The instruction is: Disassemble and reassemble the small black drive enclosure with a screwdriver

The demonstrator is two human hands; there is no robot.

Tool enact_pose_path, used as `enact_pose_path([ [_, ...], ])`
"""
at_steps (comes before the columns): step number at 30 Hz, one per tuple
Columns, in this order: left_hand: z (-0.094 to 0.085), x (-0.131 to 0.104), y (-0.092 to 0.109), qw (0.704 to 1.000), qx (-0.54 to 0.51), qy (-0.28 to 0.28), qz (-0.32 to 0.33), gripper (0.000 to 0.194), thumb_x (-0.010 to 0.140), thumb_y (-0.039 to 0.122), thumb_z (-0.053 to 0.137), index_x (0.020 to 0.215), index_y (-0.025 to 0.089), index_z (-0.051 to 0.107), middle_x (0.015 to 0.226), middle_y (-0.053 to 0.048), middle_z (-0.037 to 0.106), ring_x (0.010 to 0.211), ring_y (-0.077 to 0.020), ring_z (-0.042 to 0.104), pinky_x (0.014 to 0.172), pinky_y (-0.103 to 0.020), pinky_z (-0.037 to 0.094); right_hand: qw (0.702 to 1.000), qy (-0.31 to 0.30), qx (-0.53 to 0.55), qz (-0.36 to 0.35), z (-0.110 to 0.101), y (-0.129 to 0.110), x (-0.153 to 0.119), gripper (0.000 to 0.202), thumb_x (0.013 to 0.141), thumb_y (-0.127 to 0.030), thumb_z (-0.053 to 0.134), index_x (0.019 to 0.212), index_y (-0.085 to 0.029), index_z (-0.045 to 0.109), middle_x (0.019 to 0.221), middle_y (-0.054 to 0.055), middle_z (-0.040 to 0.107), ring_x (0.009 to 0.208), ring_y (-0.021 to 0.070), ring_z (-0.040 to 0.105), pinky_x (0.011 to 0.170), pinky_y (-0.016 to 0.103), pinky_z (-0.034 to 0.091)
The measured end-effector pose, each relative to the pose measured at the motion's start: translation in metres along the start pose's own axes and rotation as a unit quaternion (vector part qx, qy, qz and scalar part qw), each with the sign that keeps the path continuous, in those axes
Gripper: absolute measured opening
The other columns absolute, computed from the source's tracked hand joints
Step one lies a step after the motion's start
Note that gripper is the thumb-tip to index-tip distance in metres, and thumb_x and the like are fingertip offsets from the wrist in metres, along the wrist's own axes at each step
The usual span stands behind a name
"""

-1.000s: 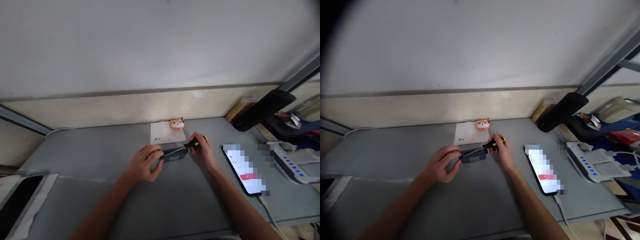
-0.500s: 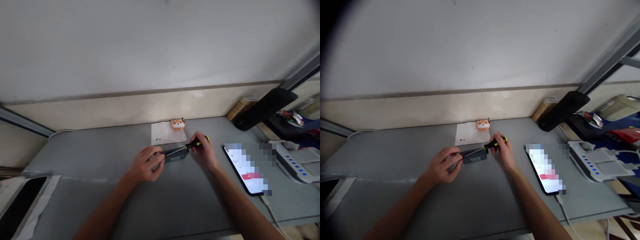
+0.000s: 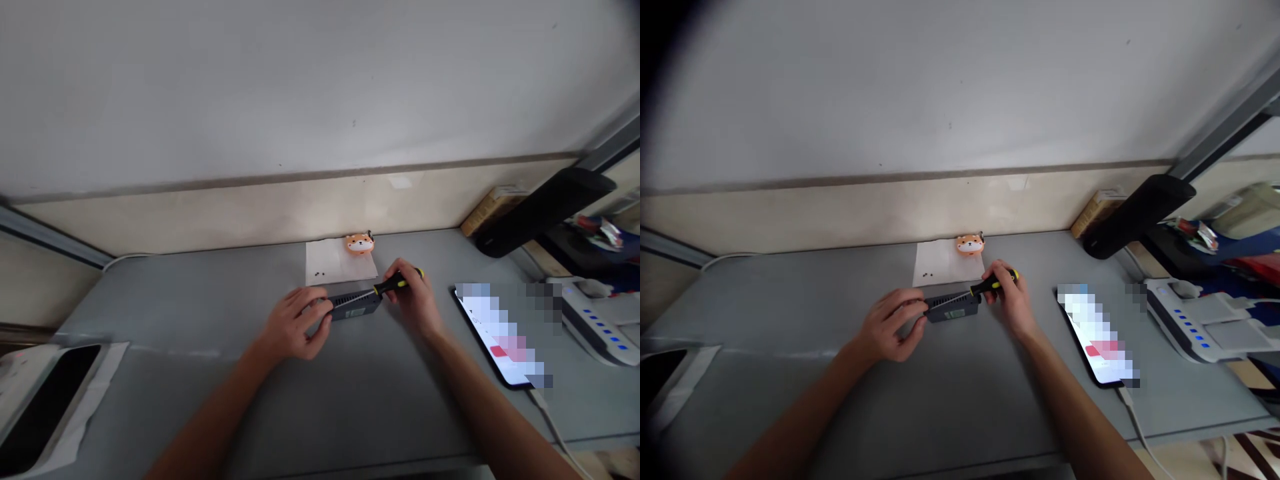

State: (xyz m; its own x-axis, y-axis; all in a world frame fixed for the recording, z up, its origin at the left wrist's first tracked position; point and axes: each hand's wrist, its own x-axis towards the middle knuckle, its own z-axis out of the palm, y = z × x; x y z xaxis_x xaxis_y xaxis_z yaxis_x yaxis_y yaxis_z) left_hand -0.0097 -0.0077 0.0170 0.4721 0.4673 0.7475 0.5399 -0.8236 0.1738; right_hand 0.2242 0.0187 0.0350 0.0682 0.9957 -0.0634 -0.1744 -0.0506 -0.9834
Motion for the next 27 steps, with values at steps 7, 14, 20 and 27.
enact_pose_path([
  [7,0.001,-0.002,-0.001,1.000,-0.001,-0.005,-0.004,0.023,0.083,0.009,0.055,0.101,0.023,0.061,0.095,-0.006,0.069,0.072,-0.0160,0.065,0.070,-0.029,0.057,1.000,0.003,-0.008,0.002,0.001,-0.004,-0.001,0.039,0.079,-0.059,0.065,0.061,-0.024,0.061,0.044,-0.003,0.044,0.046,0.0138,0.040,0.051,0.030,0.033],
  [14,0.002,-0.003,0.000,0.999,0.031,-0.027,0.024,0.024,0.083,0.008,0.055,0.100,0.023,0.061,0.098,-0.008,0.069,0.079,-0.0181,0.067,0.073,-0.032,0.059,0.998,0.054,-0.031,-0.008,-0.001,0.001,0.007,0.050,0.072,-0.073,0.068,0.070,-0.024,0.062,0.051,-0.002,0.052,0.050,0.0139,0.044,0.051,0.029,0.036],
  [20,0.002,0.001,0.001,0.997,0.054,-0.036,0.030,0.022,0.086,0.009,0.055,0.103,0.023,0.060,0.103,-0.009,0.070,0.084,-0.0193,0.070,0.077,-0.033,0.060,0.993,-0.018,-0.115,-0.032,0.004,0.007,0.006,0.059,0.068,-0.080,0.068,0.079,-0.022,0.066,0.062,0.000,0.066,0.055,0.0138,0.051,0.054,0.027,0.041],
  [27,0.004,0.002,0.002,0.999,0.040,-0.023,0.023,0.018,0.089,0.008,0.053,0.101,0.021,0.058,0.101,-0.009,0.070,0.085,-0.0194,0.069,0.077,-0.033,0.059,0.988,-0.045,-0.140,-0.047,0.005,0.012,0.006,0.057,0.074,-0.077,0.067,0.087,-0.021,0.069,0.071,0.003,0.071,0.065,0.0176,0.060,0.062,0.030,0.046],
])
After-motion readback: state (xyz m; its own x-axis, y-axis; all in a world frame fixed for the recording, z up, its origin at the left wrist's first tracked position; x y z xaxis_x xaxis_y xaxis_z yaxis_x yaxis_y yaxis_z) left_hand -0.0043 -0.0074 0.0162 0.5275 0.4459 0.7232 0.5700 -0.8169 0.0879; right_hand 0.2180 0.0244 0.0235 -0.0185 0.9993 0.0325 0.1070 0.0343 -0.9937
